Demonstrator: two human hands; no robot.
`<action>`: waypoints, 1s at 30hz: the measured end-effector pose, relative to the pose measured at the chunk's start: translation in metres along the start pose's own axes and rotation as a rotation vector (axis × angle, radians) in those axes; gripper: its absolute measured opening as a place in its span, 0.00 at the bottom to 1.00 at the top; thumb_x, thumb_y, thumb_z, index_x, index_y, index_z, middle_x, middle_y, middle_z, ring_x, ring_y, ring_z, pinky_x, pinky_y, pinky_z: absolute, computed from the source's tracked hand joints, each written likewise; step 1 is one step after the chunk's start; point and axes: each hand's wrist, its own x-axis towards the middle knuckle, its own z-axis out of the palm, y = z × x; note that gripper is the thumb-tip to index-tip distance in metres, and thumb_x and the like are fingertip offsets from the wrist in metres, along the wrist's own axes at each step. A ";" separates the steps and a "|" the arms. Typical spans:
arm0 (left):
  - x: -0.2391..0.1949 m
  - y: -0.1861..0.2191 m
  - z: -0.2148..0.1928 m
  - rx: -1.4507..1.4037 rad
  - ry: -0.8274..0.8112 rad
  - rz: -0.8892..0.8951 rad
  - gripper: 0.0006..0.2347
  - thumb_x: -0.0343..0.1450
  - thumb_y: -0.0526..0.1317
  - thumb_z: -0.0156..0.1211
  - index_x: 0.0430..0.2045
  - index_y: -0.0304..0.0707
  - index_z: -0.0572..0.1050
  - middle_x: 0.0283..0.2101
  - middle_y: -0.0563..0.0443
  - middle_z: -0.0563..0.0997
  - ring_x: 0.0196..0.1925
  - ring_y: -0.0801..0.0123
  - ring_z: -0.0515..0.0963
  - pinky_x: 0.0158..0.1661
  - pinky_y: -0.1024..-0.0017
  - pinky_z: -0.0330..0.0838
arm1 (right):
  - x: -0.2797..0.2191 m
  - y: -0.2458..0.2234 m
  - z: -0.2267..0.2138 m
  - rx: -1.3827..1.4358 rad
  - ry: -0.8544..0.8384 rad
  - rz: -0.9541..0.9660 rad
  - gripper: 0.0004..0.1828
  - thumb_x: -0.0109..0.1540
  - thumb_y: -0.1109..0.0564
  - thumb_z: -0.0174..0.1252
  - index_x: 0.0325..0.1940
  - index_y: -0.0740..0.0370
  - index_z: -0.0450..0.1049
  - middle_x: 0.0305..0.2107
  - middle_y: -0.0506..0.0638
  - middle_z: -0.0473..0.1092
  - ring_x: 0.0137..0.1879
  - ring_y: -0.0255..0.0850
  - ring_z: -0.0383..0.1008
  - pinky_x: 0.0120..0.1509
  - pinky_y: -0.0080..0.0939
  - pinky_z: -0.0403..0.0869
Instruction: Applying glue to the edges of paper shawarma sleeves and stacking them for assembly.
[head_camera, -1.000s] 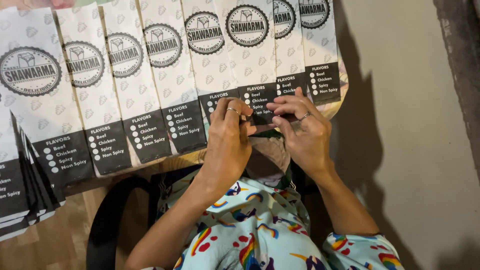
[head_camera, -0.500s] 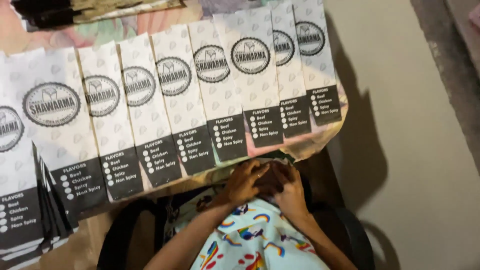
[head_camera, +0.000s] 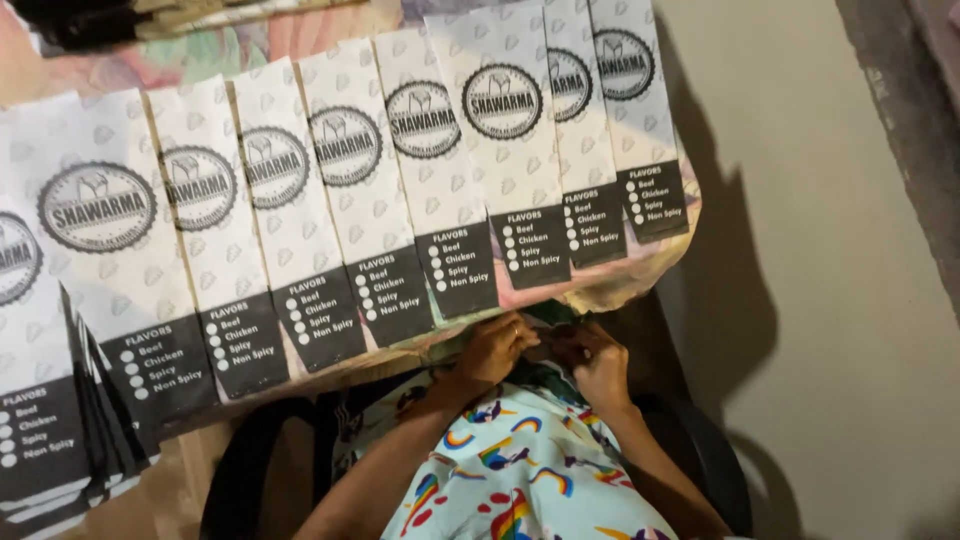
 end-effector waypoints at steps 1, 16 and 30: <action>-0.004 -0.008 0.003 0.056 -0.015 -0.012 0.05 0.71 0.44 0.65 0.30 0.48 0.78 0.30 0.61 0.79 0.33 0.67 0.83 0.35 0.72 0.78 | -0.001 0.003 0.001 0.017 -0.004 0.002 0.03 0.54 0.61 0.67 0.30 0.54 0.85 0.29 0.50 0.79 0.38 0.53 0.81 0.42 0.47 0.79; 0.000 -0.006 -0.001 0.192 0.002 -0.118 0.18 0.69 0.53 0.66 0.21 0.40 0.67 0.20 0.45 0.73 0.26 0.52 0.79 0.26 0.63 0.72 | -0.033 0.015 0.009 -0.067 0.066 -0.094 0.23 0.47 0.52 0.77 0.46 0.54 0.84 0.40 0.52 0.77 0.47 0.53 0.80 0.52 0.48 0.78; -0.004 0.011 -0.028 0.094 -0.174 0.043 0.06 0.77 0.42 0.55 0.36 0.47 0.78 0.41 0.60 0.77 0.42 0.69 0.82 0.45 0.79 0.75 | -0.028 0.030 -0.002 -0.151 0.005 0.096 0.11 0.47 0.63 0.64 0.32 0.58 0.85 0.25 0.54 0.78 0.40 0.56 0.80 0.48 0.49 0.78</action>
